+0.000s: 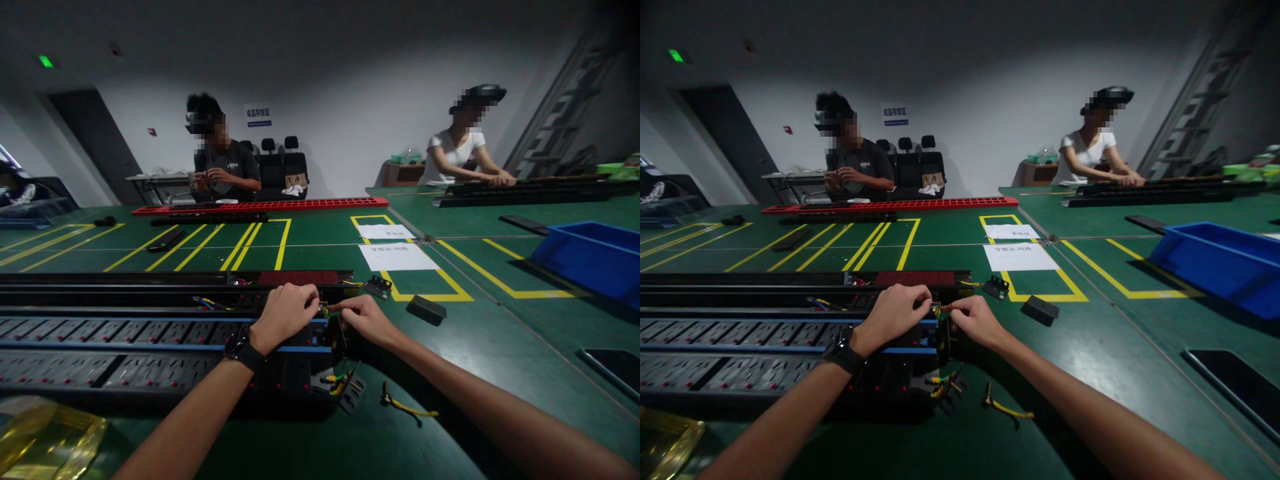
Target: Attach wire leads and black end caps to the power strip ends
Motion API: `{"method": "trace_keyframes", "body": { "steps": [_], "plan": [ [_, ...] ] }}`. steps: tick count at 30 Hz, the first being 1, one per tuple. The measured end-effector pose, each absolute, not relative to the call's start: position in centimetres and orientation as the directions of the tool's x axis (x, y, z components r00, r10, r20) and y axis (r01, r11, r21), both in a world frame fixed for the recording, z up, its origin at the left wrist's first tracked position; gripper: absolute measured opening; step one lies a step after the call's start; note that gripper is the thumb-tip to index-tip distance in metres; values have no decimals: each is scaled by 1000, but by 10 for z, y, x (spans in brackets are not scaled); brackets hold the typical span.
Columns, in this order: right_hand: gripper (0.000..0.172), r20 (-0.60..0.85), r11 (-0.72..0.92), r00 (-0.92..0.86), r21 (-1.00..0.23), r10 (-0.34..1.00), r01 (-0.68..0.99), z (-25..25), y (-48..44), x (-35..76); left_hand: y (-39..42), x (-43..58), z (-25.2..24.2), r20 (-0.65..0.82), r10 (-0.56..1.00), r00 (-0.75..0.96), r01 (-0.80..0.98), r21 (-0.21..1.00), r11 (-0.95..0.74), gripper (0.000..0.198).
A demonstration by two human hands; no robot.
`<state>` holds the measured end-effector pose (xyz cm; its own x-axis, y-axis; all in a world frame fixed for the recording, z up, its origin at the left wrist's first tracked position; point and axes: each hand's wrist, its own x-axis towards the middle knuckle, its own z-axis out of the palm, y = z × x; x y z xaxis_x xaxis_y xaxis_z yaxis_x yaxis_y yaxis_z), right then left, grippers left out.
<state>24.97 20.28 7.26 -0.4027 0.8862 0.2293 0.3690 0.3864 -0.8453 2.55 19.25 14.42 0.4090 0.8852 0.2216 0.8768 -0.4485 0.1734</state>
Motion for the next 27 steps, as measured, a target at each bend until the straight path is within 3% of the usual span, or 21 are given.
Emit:
{"method": "trace_keyframes", "body": {
  "steps": [9,27],
  "plan": [
    [46,251,398,-378,-832,891,385,73,201,248,192,26,145,186,873,450,867,141,-477,20],
    [47,244,404,-415,-842,876,358,73,200,251,193,23,142,174,759,627,735,192,-651,39]
  ]
}}
